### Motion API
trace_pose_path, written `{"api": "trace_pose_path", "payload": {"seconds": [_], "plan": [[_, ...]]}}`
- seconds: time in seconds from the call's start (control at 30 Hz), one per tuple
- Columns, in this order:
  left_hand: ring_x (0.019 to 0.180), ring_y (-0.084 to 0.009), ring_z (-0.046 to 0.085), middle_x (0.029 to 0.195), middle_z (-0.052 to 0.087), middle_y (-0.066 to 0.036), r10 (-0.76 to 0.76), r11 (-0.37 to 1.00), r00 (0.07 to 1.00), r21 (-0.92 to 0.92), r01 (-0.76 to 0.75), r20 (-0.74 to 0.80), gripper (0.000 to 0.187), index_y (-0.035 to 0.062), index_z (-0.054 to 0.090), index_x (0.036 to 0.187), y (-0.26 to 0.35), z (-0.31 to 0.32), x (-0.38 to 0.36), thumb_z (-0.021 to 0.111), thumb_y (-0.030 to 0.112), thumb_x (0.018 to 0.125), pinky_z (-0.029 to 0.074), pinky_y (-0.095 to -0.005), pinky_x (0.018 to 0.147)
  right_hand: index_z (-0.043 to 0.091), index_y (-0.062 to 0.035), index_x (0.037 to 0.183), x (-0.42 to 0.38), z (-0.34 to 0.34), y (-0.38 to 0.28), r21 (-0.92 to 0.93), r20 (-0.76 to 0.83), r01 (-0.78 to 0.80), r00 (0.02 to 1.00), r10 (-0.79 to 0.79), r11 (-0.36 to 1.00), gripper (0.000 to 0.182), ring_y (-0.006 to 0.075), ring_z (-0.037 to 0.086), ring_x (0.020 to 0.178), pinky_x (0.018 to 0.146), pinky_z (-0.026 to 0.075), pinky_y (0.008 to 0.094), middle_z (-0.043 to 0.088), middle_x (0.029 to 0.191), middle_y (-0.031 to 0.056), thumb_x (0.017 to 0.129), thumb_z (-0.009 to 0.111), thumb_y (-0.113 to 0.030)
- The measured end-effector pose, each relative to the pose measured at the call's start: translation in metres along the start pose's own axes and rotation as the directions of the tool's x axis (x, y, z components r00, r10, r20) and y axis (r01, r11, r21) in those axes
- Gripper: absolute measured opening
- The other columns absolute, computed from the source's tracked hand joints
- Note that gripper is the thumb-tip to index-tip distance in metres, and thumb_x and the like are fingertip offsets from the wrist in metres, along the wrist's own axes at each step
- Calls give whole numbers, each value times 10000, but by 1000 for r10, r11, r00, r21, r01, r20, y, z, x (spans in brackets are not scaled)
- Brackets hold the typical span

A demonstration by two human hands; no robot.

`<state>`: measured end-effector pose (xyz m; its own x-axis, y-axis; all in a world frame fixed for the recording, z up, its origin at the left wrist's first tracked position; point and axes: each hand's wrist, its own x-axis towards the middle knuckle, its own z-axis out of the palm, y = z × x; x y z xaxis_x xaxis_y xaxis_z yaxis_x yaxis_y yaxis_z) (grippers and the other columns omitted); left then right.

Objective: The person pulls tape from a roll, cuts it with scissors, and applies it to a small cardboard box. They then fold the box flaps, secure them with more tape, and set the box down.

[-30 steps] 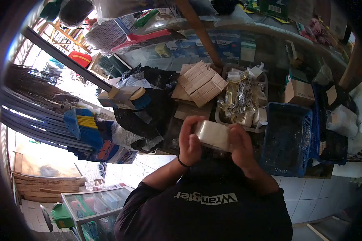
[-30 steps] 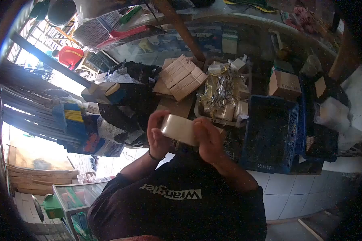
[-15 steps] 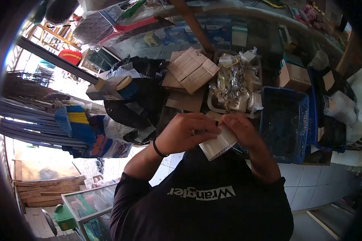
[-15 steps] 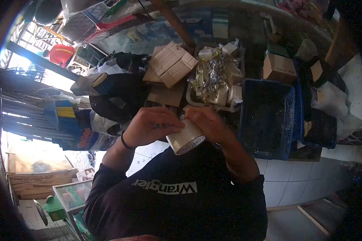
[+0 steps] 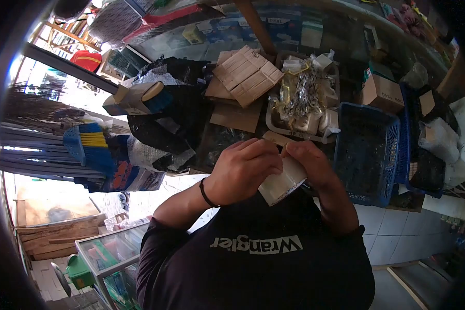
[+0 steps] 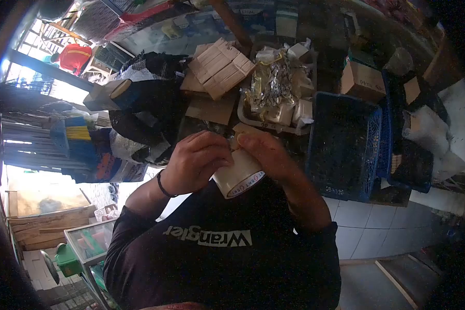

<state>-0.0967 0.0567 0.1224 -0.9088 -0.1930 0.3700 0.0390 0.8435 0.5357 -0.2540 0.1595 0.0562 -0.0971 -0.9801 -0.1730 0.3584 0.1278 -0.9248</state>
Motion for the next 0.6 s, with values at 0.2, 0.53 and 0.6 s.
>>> {"api": "trace_pose_path", "payload": {"seconds": [0.2,0.53,0.6], "plan": [[805,-215,537,878,519,-40,16,997,1000,75,-18,25,119,105,561,839,4,2,-6,613,100,732,379,-334,697,579,-40,845,-2,-2,6,116,91,-61,995,51,991,281,62,501,638,577,411,220,547,720,2,912,463,-288],[775,-207,515,870,497,-47,83,996,996,35,-83,-23,134,104,521,836,3,12,-16,598,95,726,333,-322,670,590,-22,824,-5,-7,11,59,208,-24,978,12,998,312,64,496,646,581,405,231,555,727,6,910,447,-286],[766,-206,514,870,496,-46,76,997,997,3,-76,-17,157,104,521,839,4,12,-17,611,80,713,335,-319,666,589,-18,825,-5,-9,12,57,238,-37,971,23,998,321,65,496,645,573,402,234,555,727,8,907,448,-296]]}}
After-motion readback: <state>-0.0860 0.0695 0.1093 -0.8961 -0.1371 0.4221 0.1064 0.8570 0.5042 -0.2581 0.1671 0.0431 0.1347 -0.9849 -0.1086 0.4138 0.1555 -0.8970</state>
